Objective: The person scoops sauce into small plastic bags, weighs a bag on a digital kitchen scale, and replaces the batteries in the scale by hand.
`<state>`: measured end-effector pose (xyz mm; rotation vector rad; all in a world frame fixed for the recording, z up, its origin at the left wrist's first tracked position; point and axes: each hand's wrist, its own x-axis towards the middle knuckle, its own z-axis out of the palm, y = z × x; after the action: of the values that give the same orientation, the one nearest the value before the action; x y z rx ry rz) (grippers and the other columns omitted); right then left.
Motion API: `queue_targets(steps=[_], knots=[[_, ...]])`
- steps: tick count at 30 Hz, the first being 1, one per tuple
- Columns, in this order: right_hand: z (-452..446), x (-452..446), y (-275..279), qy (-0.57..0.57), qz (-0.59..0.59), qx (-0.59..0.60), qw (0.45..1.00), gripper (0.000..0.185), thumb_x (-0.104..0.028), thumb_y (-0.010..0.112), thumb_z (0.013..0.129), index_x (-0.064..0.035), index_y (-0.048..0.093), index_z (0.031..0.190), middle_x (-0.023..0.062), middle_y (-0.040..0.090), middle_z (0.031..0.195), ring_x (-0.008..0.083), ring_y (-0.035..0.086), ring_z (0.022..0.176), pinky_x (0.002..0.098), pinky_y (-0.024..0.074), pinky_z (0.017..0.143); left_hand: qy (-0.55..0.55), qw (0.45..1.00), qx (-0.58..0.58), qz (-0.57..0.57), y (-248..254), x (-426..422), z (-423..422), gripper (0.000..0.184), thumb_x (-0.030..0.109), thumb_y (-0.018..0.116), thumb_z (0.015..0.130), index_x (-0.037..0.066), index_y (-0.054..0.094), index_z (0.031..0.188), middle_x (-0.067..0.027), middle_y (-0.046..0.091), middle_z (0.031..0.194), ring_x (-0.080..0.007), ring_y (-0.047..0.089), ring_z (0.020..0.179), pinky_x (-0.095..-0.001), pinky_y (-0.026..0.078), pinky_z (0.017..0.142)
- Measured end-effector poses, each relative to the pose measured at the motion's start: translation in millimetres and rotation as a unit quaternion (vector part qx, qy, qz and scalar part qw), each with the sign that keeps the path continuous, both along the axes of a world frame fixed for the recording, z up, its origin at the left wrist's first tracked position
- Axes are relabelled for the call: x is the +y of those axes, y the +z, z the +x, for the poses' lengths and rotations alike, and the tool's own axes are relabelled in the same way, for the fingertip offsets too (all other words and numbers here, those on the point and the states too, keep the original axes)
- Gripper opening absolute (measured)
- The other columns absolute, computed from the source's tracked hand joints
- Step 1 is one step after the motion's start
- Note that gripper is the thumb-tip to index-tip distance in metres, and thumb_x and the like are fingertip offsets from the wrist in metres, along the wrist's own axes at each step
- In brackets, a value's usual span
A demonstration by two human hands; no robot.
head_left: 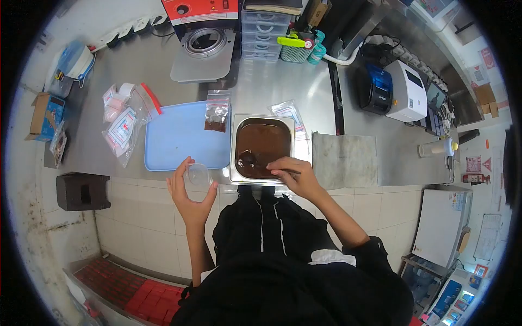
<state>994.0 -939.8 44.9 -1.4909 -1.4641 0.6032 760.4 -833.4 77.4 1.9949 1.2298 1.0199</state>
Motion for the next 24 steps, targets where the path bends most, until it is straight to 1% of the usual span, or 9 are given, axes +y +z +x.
queue_targets(steps=[1, 3, 5, 7, 9, 11, 13, 17, 24], knots=[[-4, -4, -6, 0.000, -0.001, 0.000, 1.000, 0.011, -0.009, 0.060, 0.081, -0.0031, 0.062, 0.090, 0.0071, 0.064, 0.084, 0.0207, 0.062, 0.074, 0.0295, 0.0490, 0.063, 0.002, 1.000, 0.006, -0.006, 1, -1, 1, 0.067, 0.019, 0.074, 0.058, 0.012, 0.048, 0.120, -0.0041, 0.056, 0.111, -0.0226, 0.050, 0.108, -0.0563, 0.012, 0.103], [-14, -12, -15, -0.098, -0.113, 0.276, 0.950, 0.015, -0.012, 0.059, 0.084, 0.0006, 0.061, 0.094, 0.0081, 0.065, 0.084, 0.0164, 0.064, 0.075, 0.0248, 0.0483, 0.060, 0.003, 1.000, 0.012, -0.013, 0, -1, 3, 0.069, 0.019, 0.074, 0.058, 0.012, 0.047, 0.121, -0.0042, 0.056, 0.111, -0.0224, 0.050, 0.108, -0.0564, 0.012, 0.102], [-12, -21, -17, -0.138, -0.136, 0.326, 0.925, 0.020, -0.016, 0.058, 0.086, 0.0009, 0.061, 0.096, 0.0081, 0.065, 0.085, 0.0153, 0.064, 0.078, 0.0226, 0.0475, 0.059, 0.017, 0.999, -0.032, -0.011, -2, -1, 4, 0.071, 0.019, 0.075, 0.058, 0.012, 0.046, 0.122, -0.0046, 0.055, 0.113, -0.0220, 0.049, 0.108, -0.0562, 0.012, 0.102], [-12, -30, -17, -0.179, -0.157, 0.375, 0.896, 0.024, -0.020, 0.057, 0.087, 0.0012, 0.060, 0.099, 0.0081, 0.065, 0.085, 0.0141, 0.064, 0.080, 0.0203, 0.0468, 0.058, 0.016, 1.000, -0.015, -0.005, -4, 0, 3, 0.071, 0.020, 0.076, 0.058, 0.012, 0.046, 0.122, -0.0044, 0.055, 0.113, -0.0219, 0.049, 0.108, -0.0561, 0.012, 0.102], [-15, -38, -17, -0.259, -0.152, 0.480, 0.824, 0.027, -0.026, 0.056, 0.088, -0.0024, 0.060, 0.100, 0.0079, 0.065, 0.085, 0.0131, 0.064, 0.082, 0.0175, 0.0447, 0.056, 0.013, 1.000, 0.003, 0.001, -5, 1, 2, 0.071, 0.020, 0.076, 0.058, 0.012, 0.046, 0.122, -0.0042, 0.055, 0.114, -0.0218, 0.049, 0.109, -0.0560, 0.011, 0.103], [-13, -44, -23, -0.267, -0.170, 0.507, 0.802, 0.029, -0.029, 0.055, 0.088, -0.0043, 0.059, 0.103, 0.0076, 0.065, 0.087, 0.0112, 0.064, 0.082, 0.0165, 0.0444, 0.055, 0.006, 0.999, 0.034, 0.001, -5, 3, 3, 0.069, 0.021, 0.076, 0.059, 0.012, 0.047, 0.121, -0.0034, 0.055, 0.115, -0.0216, 0.048, 0.111, -0.0558, 0.011, 0.103], [-12, -49, -28, -0.270, -0.171, 0.613, 0.723, 0.030, -0.028, 0.054, 0.089, -0.0046, 0.056, 0.107, 0.0092, 0.066, 0.091, 0.0095, 0.064, 0.082, 0.0154, 0.0447, 0.054, 0.002, 0.999, 0.036, 0.000, -5, 3, 5, 0.068, 0.021, 0.077, 0.059, 0.013, 0.047, 0.120, -0.0029, 0.055, 0.115, -0.0215, 0.048, 0.112, -0.0557, 0.011, 0.103], [-2, -49, -27, -0.273, -0.140, 0.653, 0.693, 0.032, -0.027, 0.054, 0.089, -0.0030, 0.053, 0.110, 0.0110, 0.065, 0.094, 0.0095, 0.064, 0.082, 0.0143, 0.0452, 0.051, -0.011, 0.999, 0.044, -0.001, -8, 3, 10, 0.067, 0.021, 0.077, 0.059, 0.013, 0.048, 0.119, -0.0021, 0.055, 0.115, -0.0214, 0.048, 0.112, -0.0558, 0.010, 0.103], [11, -39, 21, -0.276, 0.003, 0.606, 0.746, 0.033, -0.026, 0.052, 0.090, 0.0000, 0.051, 0.110, 0.0140, 0.064, 0.094, 0.0141, 0.065, 0.082, 0.0162, 0.0484, 0.049, -0.044, 0.998, 0.049, 0.002, -7, 6, 25, 0.061, 0.022, 0.077, 0.060, 0.014, 0.052, 0.115, -0.0024, 0.056, 0.114, -0.0214, 0.048, 0.111, -0.0559, 0.011, 0.102]])
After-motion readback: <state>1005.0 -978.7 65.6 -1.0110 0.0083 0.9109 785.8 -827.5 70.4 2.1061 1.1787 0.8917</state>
